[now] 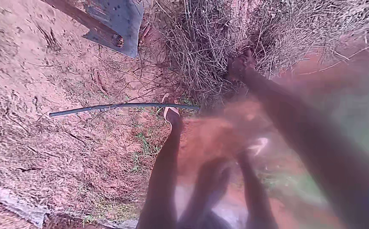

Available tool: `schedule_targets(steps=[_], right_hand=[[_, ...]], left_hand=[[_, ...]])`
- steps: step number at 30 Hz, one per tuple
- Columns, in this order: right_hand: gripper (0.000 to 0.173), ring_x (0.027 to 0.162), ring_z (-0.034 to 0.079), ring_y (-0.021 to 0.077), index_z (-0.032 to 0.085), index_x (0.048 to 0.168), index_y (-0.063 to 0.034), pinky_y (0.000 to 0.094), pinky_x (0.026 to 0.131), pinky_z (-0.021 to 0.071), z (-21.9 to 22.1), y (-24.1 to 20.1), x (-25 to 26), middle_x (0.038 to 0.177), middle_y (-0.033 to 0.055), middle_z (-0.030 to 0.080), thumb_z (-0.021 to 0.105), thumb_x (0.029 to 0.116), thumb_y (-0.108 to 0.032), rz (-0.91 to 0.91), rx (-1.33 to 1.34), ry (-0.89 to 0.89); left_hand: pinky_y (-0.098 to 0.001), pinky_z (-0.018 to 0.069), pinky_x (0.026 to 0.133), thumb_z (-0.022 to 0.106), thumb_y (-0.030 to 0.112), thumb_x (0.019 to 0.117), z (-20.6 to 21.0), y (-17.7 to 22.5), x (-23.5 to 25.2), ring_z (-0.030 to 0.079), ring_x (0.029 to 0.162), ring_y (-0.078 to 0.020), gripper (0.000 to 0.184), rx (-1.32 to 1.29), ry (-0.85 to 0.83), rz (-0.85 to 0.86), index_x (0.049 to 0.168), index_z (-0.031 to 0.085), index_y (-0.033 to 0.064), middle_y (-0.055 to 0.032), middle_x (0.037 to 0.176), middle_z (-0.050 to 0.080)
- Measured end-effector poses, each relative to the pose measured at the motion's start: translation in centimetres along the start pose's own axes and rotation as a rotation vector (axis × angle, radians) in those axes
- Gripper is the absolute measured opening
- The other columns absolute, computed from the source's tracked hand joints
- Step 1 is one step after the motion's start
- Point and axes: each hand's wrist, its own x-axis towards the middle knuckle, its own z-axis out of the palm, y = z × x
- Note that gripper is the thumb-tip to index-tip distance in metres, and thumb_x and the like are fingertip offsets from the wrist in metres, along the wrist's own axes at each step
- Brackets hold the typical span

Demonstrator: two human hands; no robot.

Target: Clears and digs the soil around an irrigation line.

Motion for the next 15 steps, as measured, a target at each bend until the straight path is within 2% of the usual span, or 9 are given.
schedule_targets(steps=[3, 6, 9, 12, 15], right_hand=[[0.066, 0.125, 0.057, 0.0499, 0.056, 0.14, -0.0022, 0.0694, 0.114, 0.0271, 1.8, 0.2, -2.3, 0.126, 0.0305, 0.065, 0.077, 0.0863, -0.034, 0.013, 0.016, 0.032], [0.059, 0.119, 0.062, 0.0451, 0.063, 0.132, -0.0031, 0.064, 0.111, 0.0331, 4.3, 0.6, -4.3, 0.118, 0.0263, 0.069, 0.074, 0.086, -0.038, 0.008, 0.043, 0.082], [0.058, 0.119, 0.062, 0.0419, 0.064, 0.13, -0.0042, 0.0622, 0.11, 0.0341, 7.8, 1.2, -6.3, 0.118, 0.0238, 0.07, 0.07, 0.0864, -0.042, -0.008, 0.097, 0.107], [0.054, 0.123, 0.06, 0.0415, 0.064, 0.132, -0.0039, 0.0584, 0.113, 0.0338, 10.5, 1.2, -9.2, 0.121, 0.0237, 0.069, 0.068, 0.0921, -0.04, -0.011, 0.195, 0.13], [0.048, 0.127, 0.058, 0.0424, 0.064, 0.13, 0.0018, 0.0563, 0.116, 0.0323, 12.8, 0.6, -12.7, 0.122, 0.0268, 0.068, 0.058, 0.102, -0.037, 0.027, 0.317, 0.096]], left_hand=[[-0.0415, 0.0506, 0.102, 0.049, 0.025, 0.1058, 0.7, -0.5, 0.1, 0.067, 0.114, -0.0204, 0.037, -0.006, -0.007, -0.001, 0.128, 0.066, 0.0013, -0.0132, 0.117, 0.072], [-0.0413, 0.0509, 0.102, 0.049, 0.025, 0.1057, 1.2, -1.0, 0.2, 0.067, 0.113, -0.0204, 0.038, -0.006, 0.008, 0.008, 0.13, 0.065, 0.0007, -0.0135, 0.117, 0.072], [-0.039, 0.0518, 0.1, 0.048, 0.025, 0.1057, 2.0, -1.7, 0.1, 0.067, 0.111, -0.018, 0.038, -0.005, 0.006, -0.004, 0.132, 0.064, 0.0023, -0.0119, 0.117, 0.072], [-0.0361, 0.0535, 0.096, 0.049, 0.023, 0.1057, 2.8, -2.0, 0.2, 0.068, 0.105, -0.0155, 0.037, -0.01, 0.012, 0.018, 0.131, 0.064, 0.0021, -0.0107, 0.114, 0.072], [-0.0372, 0.0524, 0.099, 0.048, 0.023, 0.1055, 3.5, -2.4, 0.4, 0.067, 0.109, -0.0166, 0.037, 0.019, -0.006, 0.025, 0.131, 0.064, 0.0023, -0.0114, 0.116, 0.071]])
